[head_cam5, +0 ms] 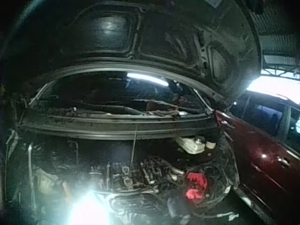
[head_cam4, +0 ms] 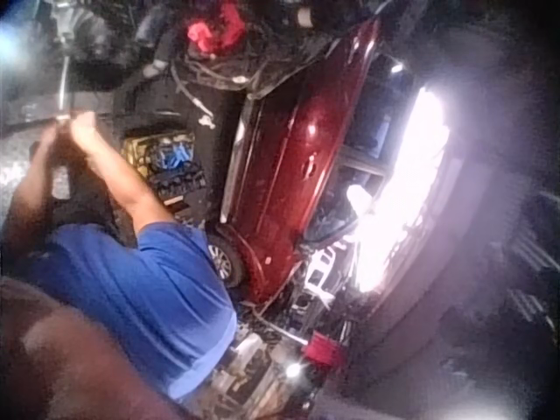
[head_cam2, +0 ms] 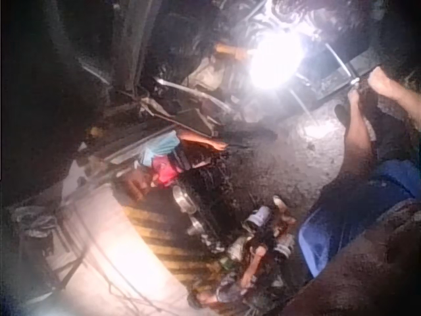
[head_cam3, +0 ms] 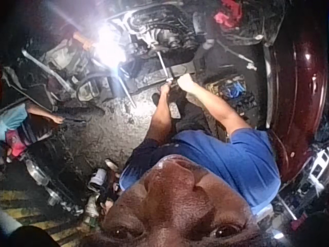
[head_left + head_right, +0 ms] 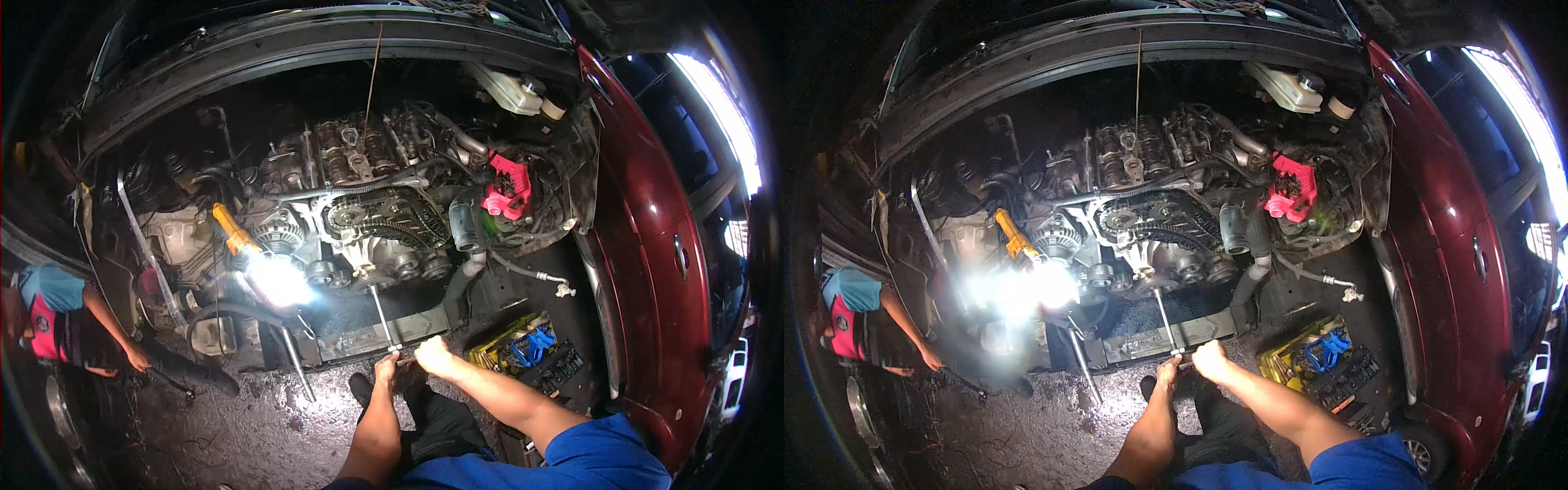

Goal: The person works on a car engine by using a socket wrench to loosen or tighten bolts on the front of the engine block. The person uses a flashlight to illuminate the work area and points at components while handling the wrench.

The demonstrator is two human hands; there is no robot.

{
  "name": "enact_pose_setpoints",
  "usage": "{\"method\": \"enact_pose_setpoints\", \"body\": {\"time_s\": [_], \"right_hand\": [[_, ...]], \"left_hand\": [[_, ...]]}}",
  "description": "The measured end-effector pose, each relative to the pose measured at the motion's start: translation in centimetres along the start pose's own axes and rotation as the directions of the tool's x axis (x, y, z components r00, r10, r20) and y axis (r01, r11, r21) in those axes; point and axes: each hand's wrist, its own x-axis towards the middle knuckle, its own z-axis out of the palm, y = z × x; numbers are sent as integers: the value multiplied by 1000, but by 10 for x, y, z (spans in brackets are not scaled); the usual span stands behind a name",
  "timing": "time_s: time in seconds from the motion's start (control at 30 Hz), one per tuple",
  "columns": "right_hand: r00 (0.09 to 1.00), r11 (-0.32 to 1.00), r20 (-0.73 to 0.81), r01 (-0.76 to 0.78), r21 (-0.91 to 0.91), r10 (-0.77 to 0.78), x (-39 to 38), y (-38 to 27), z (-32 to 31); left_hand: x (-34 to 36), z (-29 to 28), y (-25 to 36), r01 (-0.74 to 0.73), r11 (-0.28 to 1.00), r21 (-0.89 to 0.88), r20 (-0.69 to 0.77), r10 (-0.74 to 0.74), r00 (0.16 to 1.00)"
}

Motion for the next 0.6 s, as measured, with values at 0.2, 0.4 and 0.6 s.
{"method": "enact_pose_setpoints", "body": {"time_s": [0.2, 0.4, 0.6], "right_hand": [[990, 996, 103, -93, -16, 94, -3, 21, 19], [976, 993, 214, -53, 106, 30, 3, 22, -7], [981, 983, 196, -40, 180, 4, -3, 31, -4]], "left_hand": [[-9, 30, 3, 8, 1000, -7, -49, -8, 999], [20, 10, -6, 14, 996, 83, -26, -12, 1000], [17, 24, -9, 33, 983, 181, -110, -13, 994]]}}
